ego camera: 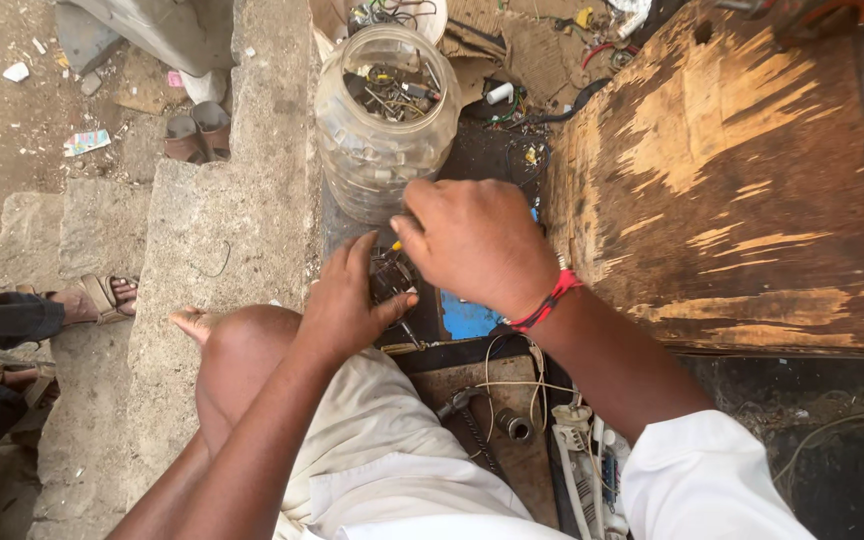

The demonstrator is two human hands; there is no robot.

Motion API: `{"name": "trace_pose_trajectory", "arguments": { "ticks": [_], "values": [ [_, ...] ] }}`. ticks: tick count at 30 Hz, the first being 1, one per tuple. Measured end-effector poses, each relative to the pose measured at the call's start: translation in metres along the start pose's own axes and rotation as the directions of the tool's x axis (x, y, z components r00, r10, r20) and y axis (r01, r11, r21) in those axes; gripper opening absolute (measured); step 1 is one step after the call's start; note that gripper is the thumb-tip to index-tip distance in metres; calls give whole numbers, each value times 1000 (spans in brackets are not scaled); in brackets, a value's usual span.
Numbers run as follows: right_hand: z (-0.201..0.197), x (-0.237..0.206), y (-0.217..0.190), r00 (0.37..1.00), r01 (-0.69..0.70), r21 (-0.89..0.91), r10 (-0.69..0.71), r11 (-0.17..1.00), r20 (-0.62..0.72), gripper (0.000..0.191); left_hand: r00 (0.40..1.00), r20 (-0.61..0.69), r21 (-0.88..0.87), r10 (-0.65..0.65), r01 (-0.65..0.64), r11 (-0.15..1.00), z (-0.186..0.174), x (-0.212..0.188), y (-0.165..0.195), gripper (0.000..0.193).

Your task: The person sits on outdoor stone steps and repairs a small electric motor, holding the motor on their lap and using a screwdriver to work on its parts. They pick the motor from a jar of parts, unscrew and reposition components, and at one point use a wrench on the motor before resuming with the screwdriver.

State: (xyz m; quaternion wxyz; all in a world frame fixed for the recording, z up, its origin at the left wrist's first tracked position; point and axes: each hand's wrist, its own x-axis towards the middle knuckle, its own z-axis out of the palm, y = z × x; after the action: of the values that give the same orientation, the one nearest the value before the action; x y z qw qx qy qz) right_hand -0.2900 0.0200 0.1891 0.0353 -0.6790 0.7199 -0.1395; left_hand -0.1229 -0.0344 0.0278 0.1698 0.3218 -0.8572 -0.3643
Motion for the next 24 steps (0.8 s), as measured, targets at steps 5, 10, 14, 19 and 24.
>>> {"name": "trace_pose_trajectory", "arguments": {
  "ticks": [5, 10, 14, 19, 24],
  "values": [
    [-10, 17, 2, 990, 5, -67, 4, 998, 139, 27, 988, 62, -170, -140, 149, 974, 11, -7, -15, 112],
    [-10, 35, -6, 964, -39, -42, 49, 998, 263, 30, 990, 71, -291, -123, 138, 947, 3, -14, -42, 129],
    [-5, 49, -12, 920, -87, -94, 116, 992, 373, 31, 990, 56, -305, -132, 143, 942, 5, -19, -60, 132],
    [0, 68, -18, 854, -123, -179, 196, 976, 482, 35, 978, 69, -179, -199, 209, 961, 9, -12, -74, 121],
    [8, 92, -22, 761, -170, -298, 317, 939, 566, 43, 980, 69, -179, -185, 195, 964, 7, -8, -90, 111]
  ]
}}
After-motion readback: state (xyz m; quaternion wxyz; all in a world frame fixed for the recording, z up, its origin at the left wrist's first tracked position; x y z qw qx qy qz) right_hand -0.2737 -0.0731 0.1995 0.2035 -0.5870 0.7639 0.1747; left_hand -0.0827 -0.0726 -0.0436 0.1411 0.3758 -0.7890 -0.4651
